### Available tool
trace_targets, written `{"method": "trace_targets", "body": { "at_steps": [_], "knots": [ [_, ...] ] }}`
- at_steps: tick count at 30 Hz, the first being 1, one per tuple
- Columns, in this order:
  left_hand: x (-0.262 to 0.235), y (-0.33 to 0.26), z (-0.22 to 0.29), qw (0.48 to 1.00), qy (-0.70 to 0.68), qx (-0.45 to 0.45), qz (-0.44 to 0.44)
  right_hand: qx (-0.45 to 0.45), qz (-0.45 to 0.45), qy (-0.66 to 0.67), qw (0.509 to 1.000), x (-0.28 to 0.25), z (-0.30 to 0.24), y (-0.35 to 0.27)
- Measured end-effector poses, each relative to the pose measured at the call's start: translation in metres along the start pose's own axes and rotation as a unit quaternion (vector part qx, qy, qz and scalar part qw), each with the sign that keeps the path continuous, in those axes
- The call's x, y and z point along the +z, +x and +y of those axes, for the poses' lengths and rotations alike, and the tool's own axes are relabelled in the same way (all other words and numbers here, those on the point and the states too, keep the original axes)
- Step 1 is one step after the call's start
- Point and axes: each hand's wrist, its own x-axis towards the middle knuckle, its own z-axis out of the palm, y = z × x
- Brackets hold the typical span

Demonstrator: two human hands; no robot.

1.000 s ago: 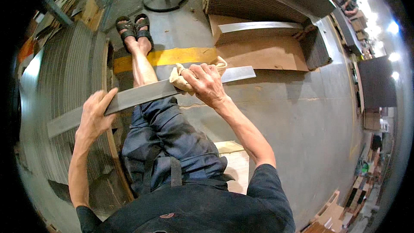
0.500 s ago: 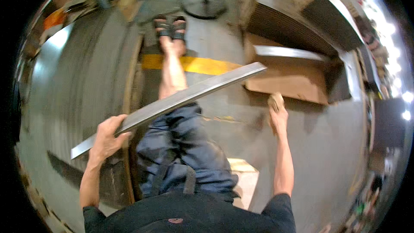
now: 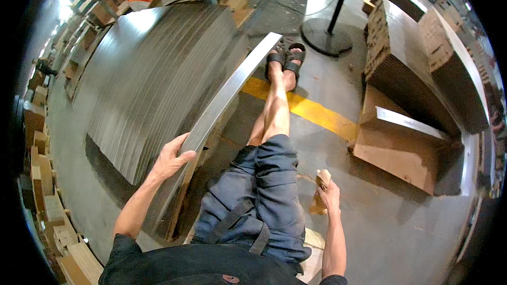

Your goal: The person wipes a long metal strip with a brown cloth while sitting on the floor, handling the strip by hand to clean its surface.

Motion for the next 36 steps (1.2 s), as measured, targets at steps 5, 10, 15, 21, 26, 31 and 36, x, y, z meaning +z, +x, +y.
{"method": "trace_targets", "body": {
  "at_steps": [5, 10, 15, 21, 26, 31, 36],
  "knots": [
    [0.007, 0.029, -0.028, 0.987, 0.119, -0.059, 0.085, 0.012, -0.011, 0.012, 1.000, 0.007, -0.008, -0.007],
    [0.008, 0.073, -0.074, 0.951, 0.270, -0.025, 0.146, 0.016, -0.016, 0.003, 1.000, 0.014, 0.001, -0.012],
    [0.018, 0.096, -0.104, 0.912, 0.357, 0.018, 0.201, 0.036, -0.027, -0.050, 0.998, 0.018, 0.010, -0.010],
    [0.021, 0.107, -0.131, 0.896, 0.371, -0.071, 0.232, 0.032, -0.063, -0.010, 0.997, 0.012, -0.028, -0.021],
    [0.073, 0.079, -0.114, 0.891, 0.320, 0.069, 0.313, 0.013, -0.084, 0.118, 0.989, 0.034, 0.017, -0.003],
    [0.070, -0.045, -0.131, 0.871, 0.235, -0.022, 0.430, -0.046, -0.087, 0.079, 0.992, 0.054, 0.010, 0.037],
    [0.090, -0.156, -0.180, 0.801, 0.165, -0.304, 0.488, -0.176, -0.088, 0.057, 0.979, 0.065, 0.063, 0.041]
  ]
}}
